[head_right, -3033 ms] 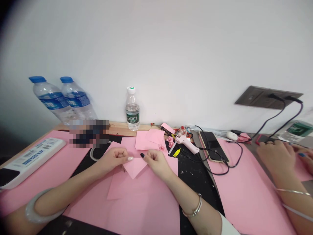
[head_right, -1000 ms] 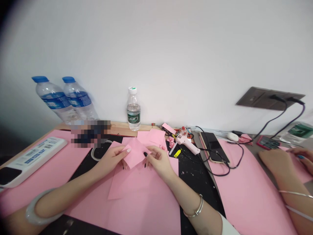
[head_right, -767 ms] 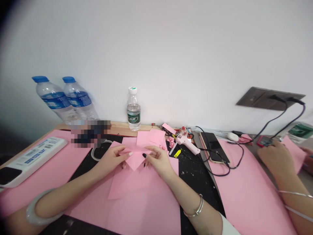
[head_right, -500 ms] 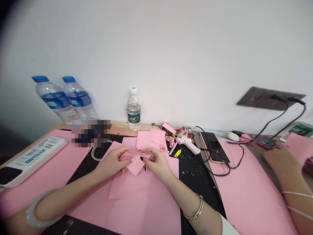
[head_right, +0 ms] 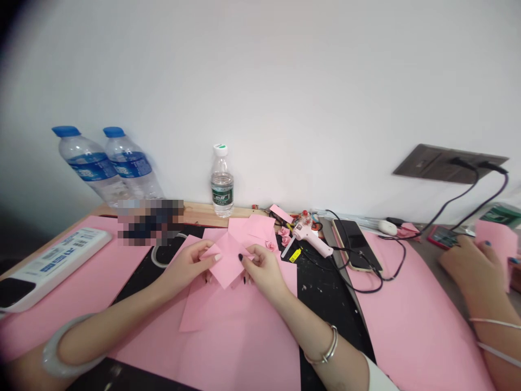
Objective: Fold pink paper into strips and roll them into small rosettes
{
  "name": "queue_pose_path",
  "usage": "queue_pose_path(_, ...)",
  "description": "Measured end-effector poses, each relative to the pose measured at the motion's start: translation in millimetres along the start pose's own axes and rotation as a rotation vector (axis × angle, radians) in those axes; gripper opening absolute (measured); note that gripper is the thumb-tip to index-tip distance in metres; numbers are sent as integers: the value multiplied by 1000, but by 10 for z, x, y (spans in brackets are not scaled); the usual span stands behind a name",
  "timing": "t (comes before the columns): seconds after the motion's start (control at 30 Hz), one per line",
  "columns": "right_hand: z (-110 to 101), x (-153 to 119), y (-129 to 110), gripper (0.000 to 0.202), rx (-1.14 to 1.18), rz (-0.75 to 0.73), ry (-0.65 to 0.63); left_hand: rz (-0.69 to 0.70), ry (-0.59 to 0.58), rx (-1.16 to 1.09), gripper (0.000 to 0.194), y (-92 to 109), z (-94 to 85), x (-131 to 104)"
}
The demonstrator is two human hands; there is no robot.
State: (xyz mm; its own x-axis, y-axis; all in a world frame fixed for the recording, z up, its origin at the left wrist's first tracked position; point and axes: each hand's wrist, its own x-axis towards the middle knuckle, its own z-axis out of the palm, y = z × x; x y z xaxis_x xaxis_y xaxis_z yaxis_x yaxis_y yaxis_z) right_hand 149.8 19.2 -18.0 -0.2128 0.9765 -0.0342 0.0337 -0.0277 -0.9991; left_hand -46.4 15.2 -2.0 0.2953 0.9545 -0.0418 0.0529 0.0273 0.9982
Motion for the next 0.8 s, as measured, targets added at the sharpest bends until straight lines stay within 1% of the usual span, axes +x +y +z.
queue_pose_path(0.13,-7,-1,-16,21,116,48,-13,-12,34,-31,17,-6,-13,27)
queue_pose_path(0.23,-21,0,-36,28,285,62,-24,-15,59,-34,18,-20,-35,35)
queue_pose_path(0.37,-46,10,-71,37,462,119,-82,-42,66,-104,22,-52,-67,43)
queue_pose_path(0.47,-61,17,-82,32,528,147,-93,-90,71,-232,26,-62,-79,55)
queue_pose_path(0.57,-77,30,-72,25,589,165,-56,-144,111,-425,31,-51,-96,71)
queue_pose_path(0.63,-89,40,-66,24,623,178,-20,-158,131,-515,34,-41,-115,81)
queue_pose_path(0.73,-100,50,-69,24,657,191,19,-134,108,-550,38,-38,-145,92)
queue_pose_path(0.8,-101,53,-78,25,670,194,23,-112,87,-498,40,-43,-154,95)
